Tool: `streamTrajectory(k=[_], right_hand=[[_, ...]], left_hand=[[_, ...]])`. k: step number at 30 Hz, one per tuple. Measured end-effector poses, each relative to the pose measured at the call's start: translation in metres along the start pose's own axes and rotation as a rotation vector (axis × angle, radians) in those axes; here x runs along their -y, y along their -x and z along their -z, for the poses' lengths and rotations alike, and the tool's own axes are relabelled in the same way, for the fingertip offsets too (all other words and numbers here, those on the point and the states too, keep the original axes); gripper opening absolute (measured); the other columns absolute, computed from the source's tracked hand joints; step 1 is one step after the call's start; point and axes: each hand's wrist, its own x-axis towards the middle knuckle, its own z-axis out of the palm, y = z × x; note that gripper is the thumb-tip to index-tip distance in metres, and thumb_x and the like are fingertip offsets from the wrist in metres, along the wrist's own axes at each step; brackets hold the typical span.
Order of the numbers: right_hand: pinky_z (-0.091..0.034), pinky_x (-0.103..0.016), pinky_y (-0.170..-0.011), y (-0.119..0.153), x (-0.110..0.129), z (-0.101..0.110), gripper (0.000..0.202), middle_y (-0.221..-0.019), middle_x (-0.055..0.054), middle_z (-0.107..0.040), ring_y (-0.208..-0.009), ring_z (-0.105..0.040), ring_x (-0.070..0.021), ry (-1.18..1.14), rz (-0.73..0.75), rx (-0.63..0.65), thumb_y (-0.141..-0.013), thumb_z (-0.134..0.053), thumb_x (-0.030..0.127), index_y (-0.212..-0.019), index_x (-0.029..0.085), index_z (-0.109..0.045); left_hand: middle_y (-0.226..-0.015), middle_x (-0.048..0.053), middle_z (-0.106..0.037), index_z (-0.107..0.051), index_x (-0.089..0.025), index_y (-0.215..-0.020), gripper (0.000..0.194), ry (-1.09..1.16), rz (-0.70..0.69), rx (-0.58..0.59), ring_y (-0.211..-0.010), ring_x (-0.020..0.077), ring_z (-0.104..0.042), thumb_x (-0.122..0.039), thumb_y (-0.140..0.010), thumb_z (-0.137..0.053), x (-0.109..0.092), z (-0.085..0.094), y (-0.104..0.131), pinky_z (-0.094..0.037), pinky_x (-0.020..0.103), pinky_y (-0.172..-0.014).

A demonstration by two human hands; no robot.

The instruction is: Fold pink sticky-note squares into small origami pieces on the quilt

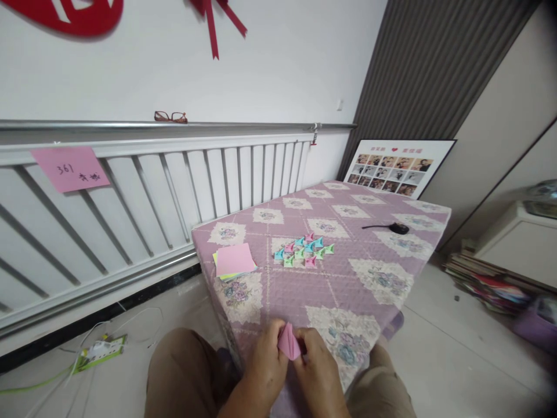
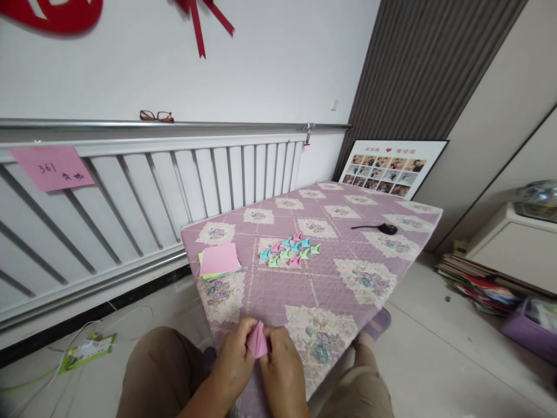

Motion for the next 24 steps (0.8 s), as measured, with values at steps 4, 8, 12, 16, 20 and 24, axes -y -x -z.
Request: streamTrajectory(k=[4, 8, 12, 16, 20, 24], right_hand=[[-0.047, -0.026, -0.065, 0.0004, -0.0028, 0.0007, 0.012, -0.079, -0.002, -0.063, -0.073, -0.062, -0.0168, 0.045, 0.027, -0.007, -0.079, -0.048, 0.020, -0.084, 0.021, -0.058], [-0.047, -0.026, -0.062, 0.0015, -0.0028, 0.0001, 0.011, -0.077, -0.001, -0.062, -0.070, -0.062, -0.0163, 0.065, 0.071, -0.034, -0.080, -0.048, 0.020, -0.084, 0.021, -0.057], [-0.048, -0.026, -0.062, 0.0035, -0.0010, -0.0011, 0.012, -0.076, -0.001, -0.061, -0.069, -0.061, -0.0164, 0.087, 0.151, -0.063, -0.079, -0.048, 0.015, -0.084, 0.022, -0.057], [-0.050, -0.028, -0.066, 0.0040, 0.0004, -0.0013, 0.016, -0.081, -0.002, -0.061, -0.074, -0.061, -0.0170, 0.077, 0.246, -0.076, -0.080, -0.049, 0.012, -0.090, 0.022, -0.057], [-0.052, -0.029, -0.071, 0.0029, 0.0019, -0.0004, 0.027, -0.090, -0.004, -0.062, -0.081, -0.061, -0.0179, 0.061, 0.311, -0.060, -0.082, -0.049, 0.012, -0.105, 0.022, -0.058], [-0.053, -0.029, -0.071, 0.0031, 0.0027, 0.0018, 0.031, -0.091, -0.005, -0.062, -0.081, -0.061, -0.0184, 0.081, 0.313, -0.038, -0.083, -0.048, 0.013, -0.111, 0.023, -0.058]], left_hand=[[-0.088, 0.002, -0.066, -0.060, -0.021, -0.096, 0.026, 0.045, 0.013, 0.018, -0.083, 0.0185, -0.059, -0.009, -0.079, -0.045, -0.0015, 0.0029, 0.0000, -0.040, 0.028, -0.074], [-0.085, 0.002, -0.066, -0.061, -0.019, -0.091, 0.020, 0.136, 0.035, 0.011, -0.080, 0.0177, -0.059, -0.013, -0.080, -0.046, 0.0016, -0.0013, -0.0008, -0.041, 0.027, -0.073], [-0.079, 0.001, -0.066, -0.064, -0.018, -0.087, 0.020, 0.265, 0.082, -0.001, -0.074, 0.0167, -0.058, -0.011, -0.076, -0.048, 0.0064, -0.0053, -0.0034, -0.042, 0.025, -0.068], [-0.074, 0.000, -0.064, -0.065, -0.018, -0.084, 0.018, 0.317, 0.079, -0.023, -0.071, 0.0162, -0.056, -0.013, -0.074, -0.051, 0.0055, -0.0035, -0.0035, -0.041, 0.024, -0.067], [-0.076, 0.001, -0.065, -0.066, -0.017, -0.084, 0.019, 0.362, 0.079, -0.036, -0.073, 0.0169, -0.056, -0.015, -0.073, -0.050, 0.0018, -0.0024, -0.0018, -0.042, 0.026, -0.068], [-0.082, 0.003, -0.066, -0.067, -0.016, -0.089, 0.022, 0.449, 0.145, -0.043, -0.077, 0.0183, -0.057, -0.017, -0.074, -0.050, -0.0001, -0.0032, -0.0011, -0.043, 0.027, -0.071]])
